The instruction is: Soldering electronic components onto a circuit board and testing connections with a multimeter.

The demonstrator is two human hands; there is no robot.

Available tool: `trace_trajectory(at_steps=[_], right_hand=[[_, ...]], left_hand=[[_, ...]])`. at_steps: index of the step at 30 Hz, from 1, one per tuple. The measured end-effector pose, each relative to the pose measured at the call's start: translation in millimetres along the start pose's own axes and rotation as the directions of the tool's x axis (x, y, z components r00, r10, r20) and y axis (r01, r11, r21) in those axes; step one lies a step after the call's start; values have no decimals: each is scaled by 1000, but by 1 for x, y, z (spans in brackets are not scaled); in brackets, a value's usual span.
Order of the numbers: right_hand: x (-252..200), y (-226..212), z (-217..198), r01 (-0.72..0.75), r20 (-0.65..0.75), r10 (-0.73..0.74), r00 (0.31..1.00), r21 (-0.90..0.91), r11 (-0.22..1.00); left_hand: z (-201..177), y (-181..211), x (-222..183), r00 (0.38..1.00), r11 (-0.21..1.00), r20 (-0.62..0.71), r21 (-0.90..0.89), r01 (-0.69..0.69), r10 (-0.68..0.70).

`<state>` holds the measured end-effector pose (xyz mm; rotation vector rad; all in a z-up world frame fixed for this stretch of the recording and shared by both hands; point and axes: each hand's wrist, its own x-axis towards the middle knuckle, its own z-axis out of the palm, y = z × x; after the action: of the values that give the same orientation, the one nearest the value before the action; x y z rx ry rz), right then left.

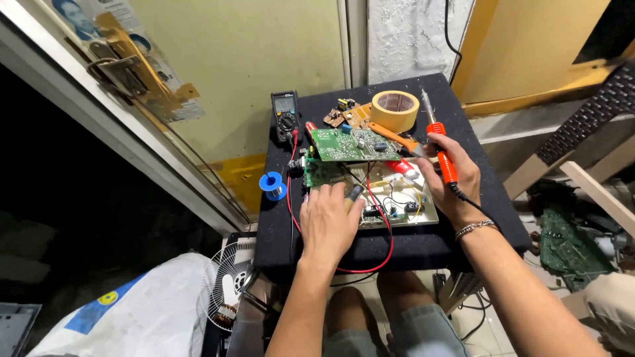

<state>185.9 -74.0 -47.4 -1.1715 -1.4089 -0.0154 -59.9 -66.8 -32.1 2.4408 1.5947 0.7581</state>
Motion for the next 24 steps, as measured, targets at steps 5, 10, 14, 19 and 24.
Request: trace_trajectory(at_steps=[5, 10, 14, 19, 24], right_hand=[[-1, 4, 2, -9, 28, 7, 1000, 44, 999], [-2, -3, -4, -35, 52, 30, 998, 94, 995], [-3, -4, -9, -54, 58, 49, 997, 93, 994], [-13, 21, -1, -32, 126, 41, 991, -75, 997], [-12, 18, 0, -139, 227, 167, 959, -136, 981]], left_hand=[[10, 4, 1, 1000, 999, -25, 27, 19, -19], [24, 13, 1, 996, 993, -56, 92, 72, -67], [26, 27, -4, 992, 989, -104, 122, 80, -67], [22, 30, -4, 994, 993, -75, 90, 80, -74], [16, 15, 7, 987, 993, -143, 80, 86, -74]])
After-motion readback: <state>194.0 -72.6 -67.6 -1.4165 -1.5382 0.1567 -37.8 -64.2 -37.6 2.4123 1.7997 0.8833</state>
